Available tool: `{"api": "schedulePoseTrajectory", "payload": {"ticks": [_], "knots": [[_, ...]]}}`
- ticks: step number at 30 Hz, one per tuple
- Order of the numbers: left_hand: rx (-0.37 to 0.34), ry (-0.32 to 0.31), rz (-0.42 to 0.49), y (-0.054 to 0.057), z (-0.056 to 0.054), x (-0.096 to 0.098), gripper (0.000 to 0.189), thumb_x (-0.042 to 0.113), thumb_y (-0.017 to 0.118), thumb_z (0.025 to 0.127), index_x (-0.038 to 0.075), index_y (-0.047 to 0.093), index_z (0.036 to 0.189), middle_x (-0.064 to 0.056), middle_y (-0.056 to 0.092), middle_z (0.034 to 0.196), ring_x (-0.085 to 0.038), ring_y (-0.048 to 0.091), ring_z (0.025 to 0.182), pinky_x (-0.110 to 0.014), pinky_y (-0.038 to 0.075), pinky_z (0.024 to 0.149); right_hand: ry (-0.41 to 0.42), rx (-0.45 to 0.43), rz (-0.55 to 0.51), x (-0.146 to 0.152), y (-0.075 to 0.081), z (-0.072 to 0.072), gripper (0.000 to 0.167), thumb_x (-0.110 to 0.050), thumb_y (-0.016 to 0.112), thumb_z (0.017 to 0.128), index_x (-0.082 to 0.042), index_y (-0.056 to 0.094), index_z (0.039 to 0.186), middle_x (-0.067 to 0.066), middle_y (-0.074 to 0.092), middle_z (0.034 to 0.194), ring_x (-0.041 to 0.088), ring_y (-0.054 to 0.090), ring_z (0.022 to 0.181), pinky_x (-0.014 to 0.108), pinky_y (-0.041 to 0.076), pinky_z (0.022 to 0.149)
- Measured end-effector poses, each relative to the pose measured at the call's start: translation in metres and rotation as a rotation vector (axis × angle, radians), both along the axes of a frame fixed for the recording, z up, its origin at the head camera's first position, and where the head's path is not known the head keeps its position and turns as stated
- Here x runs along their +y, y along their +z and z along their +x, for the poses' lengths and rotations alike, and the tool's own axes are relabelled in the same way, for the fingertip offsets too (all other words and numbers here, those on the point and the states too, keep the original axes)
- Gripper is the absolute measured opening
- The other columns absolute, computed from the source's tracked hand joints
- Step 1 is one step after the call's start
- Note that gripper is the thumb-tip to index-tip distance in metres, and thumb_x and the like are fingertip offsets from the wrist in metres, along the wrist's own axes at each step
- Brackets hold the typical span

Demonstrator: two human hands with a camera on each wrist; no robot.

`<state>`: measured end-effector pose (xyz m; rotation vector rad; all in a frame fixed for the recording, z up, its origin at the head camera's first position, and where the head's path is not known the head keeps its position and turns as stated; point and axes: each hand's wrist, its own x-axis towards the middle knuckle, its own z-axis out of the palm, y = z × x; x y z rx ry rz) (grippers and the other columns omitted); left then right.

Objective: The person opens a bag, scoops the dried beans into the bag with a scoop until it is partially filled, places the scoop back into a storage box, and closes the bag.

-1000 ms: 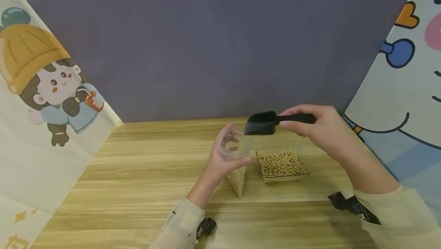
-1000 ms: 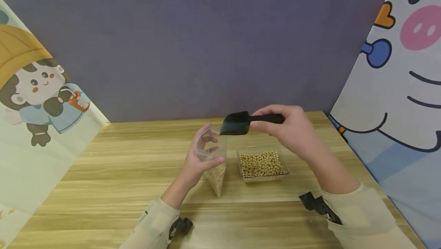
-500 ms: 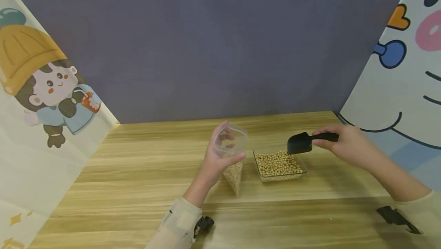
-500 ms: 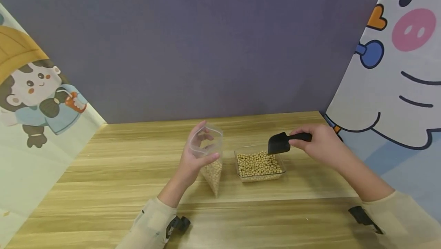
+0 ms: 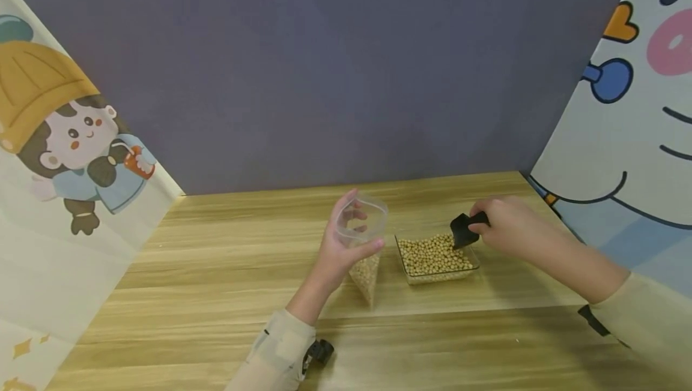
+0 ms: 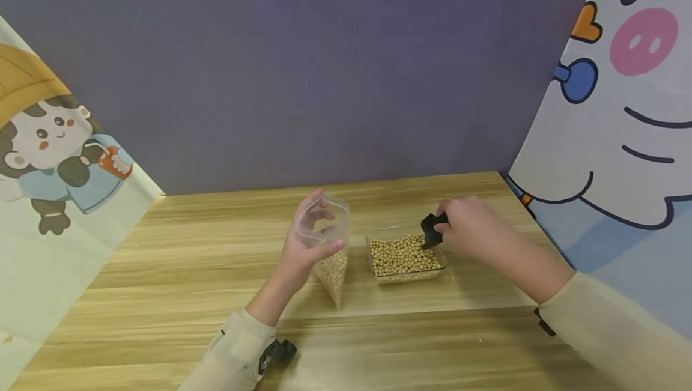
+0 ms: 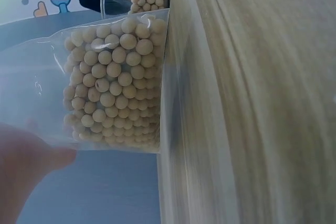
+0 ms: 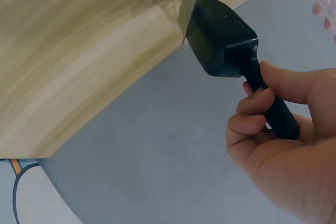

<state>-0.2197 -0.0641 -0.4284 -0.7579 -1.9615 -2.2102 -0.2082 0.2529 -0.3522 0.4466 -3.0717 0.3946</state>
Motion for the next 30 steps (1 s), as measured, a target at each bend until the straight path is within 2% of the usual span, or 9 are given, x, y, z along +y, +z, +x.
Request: {"api": "schedulePoseTrajectory", "payload": {"ticks": [4, 6, 9, 11, 14, 18, 24, 27, 30], "knots": [[-0.014, 0.003, -0.007, -0.002, 0.0, -0.001, 0.104, 0.026, 0.094, 0.076, 0.018, 0.037, 0.163, -0.002, 0.046, 0.143, -0.025, 0.048, 0.129, -0.051, 0.047, 0.117, 0.01, -0.02, 0.0, -0.006, -0.001, -0.004, 0.031, -0.014, 0.073, 0.099, 0.011, 0.071, 0.118, 0.028, 0.075, 0.102, 0.013, 0.05, 0.052, 0.03, 0.042, 0.052], [-0.018, 0.001, -0.006, -0.002, 0.0, -0.001, 0.104, 0.029, 0.095, 0.076, 0.019, 0.038, 0.162, -0.002, 0.046, 0.143, -0.023, 0.048, 0.128, -0.049, 0.047, 0.117, -0.002, -0.058, -0.036, -0.004, -0.002, -0.008, 0.032, -0.014, 0.072, 0.1, 0.011, 0.07, 0.12, 0.03, 0.074, 0.11, 0.014, 0.051, 0.054, 0.031, 0.043, 0.052], [-0.017, -0.003, 0.0, -0.002, -0.001, -0.001, 0.103, 0.029, 0.095, 0.076, 0.02, 0.038, 0.162, -0.001, 0.045, 0.142, -0.023, 0.048, 0.128, -0.044, 0.048, 0.116, -0.016, -0.119, -0.109, 0.004, -0.007, -0.014, 0.034, -0.017, 0.07, 0.102, 0.009, 0.069, 0.124, 0.027, 0.074, 0.112, 0.016, 0.052, 0.058, 0.032, 0.043, 0.054], [-0.016, -0.003, -0.001, -0.002, 0.0, -0.001, 0.103, 0.027, 0.095, 0.077, 0.02, 0.038, 0.162, -0.001, 0.046, 0.143, -0.023, 0.048, 0.128, -0.042, 0.048, 0.116, -0.017, -0.14, -0.164, 0.012, -0.012, -0.017, 0.034, -0.018, 0.07, 0.102, 0.007, 0.07, 0.125, 0.023, 0.075, 0.11, 0.017, 0.052, 0.061, 0.032, 0.043, 0.056], [-0.016, -0.003, -0.004, -0.001, 0.0, -0.002, 0.102, 0.024, 0.094, 0.078, 0.019, 0.038, 0.163, -0.001, 0.046, 0.143, -0.023, 0.048, 0.128, -0.04, 0.049, 0.115, 0.002, -0.118, -0.213, 0.024, -0.022, -0.021, 0.032, -0.02, 0.071, 0.101, 0.003, 0.072, 0.123, 0.021, 0.076, 0.112, 0.017, 0.06, 0.073, 0.032, 0.046, 0.062], [-0.016, -0.001, -0.008, 0.0, 0.001, -0.001, 0.101, 0.021, 0.093, 0.078, 0.019, 0.038, 0.163, -0.001, 0.046, 0.143, -0.022, 0.048, 0.128, -0.04, 0.049, 0.115, -0.009, -0.09, -0.269, 0.034, -0.034, -0.022, 0.037, -0.028, 0.073, 0.101, 0.0, 0.074, 0.125, 0.024, 0.075, 0.122, 0.018, 0.062, 0.084, 0.031, 0.047, 0.065], [-0.024, 0.003, -0.009, -0.001, 0.0, -0.001, 0.101, 0.022, 0.093, 0.076, 0.02, 0.039, 0.162, -0.001, 0.046, 0.142, -0.024, 0.048, 0.128, -0.043, 0.048, 0.117, -0.062, -0.16, -0.392, 0.038, -0.054, -0.02, 0.047, -0.038, 0.071, 0.102, -0.003, 0.071, 0.134, 0.029, 0.066, 0.139, 0.016, 0.053, 0.079, 0.028, 0.042, 0.061], [-0.025, -0.002, -0.008, -0.001, 0.0, 0.0, 0.101, 0.022, 0.093, 0.076, 0.02, 0.039, 0.162, -0.002, 0.046, 0.143, -0.027, 0.048, 0.13, -0.043, 0.048, 0.117, -0.072, -0.183, -0.429, 0.038, -0.062, -0.019, 0.049, -0.04, 0.069, 0.103, -0.004, 0.069, 0.137, 0.029, 0.064, 0.143, 0.029, 0.065, 0.095, 0.03, 0.05, 0.071], [-0.026, 0.001, -0.014, -0.001, 0.0, 0.0, 0.101, 0.021, 0.093, 0.076, 0.02, 0.039, 0.162, -0.003, 0.046, 0.143, -0.028, 0.048, 0.131, -0.043, 0.048, 0.117, -0.07, -0.193, -0.442, 0.036, -0.069, -0.017, 0.049, -0.042, 0.068, 0.103, -0.006, 0.07, 0.136, 0.028, 0.062, 0.146, 0.044, 0.064, 0.124, 0.038, 0.056, 0.085]]}}
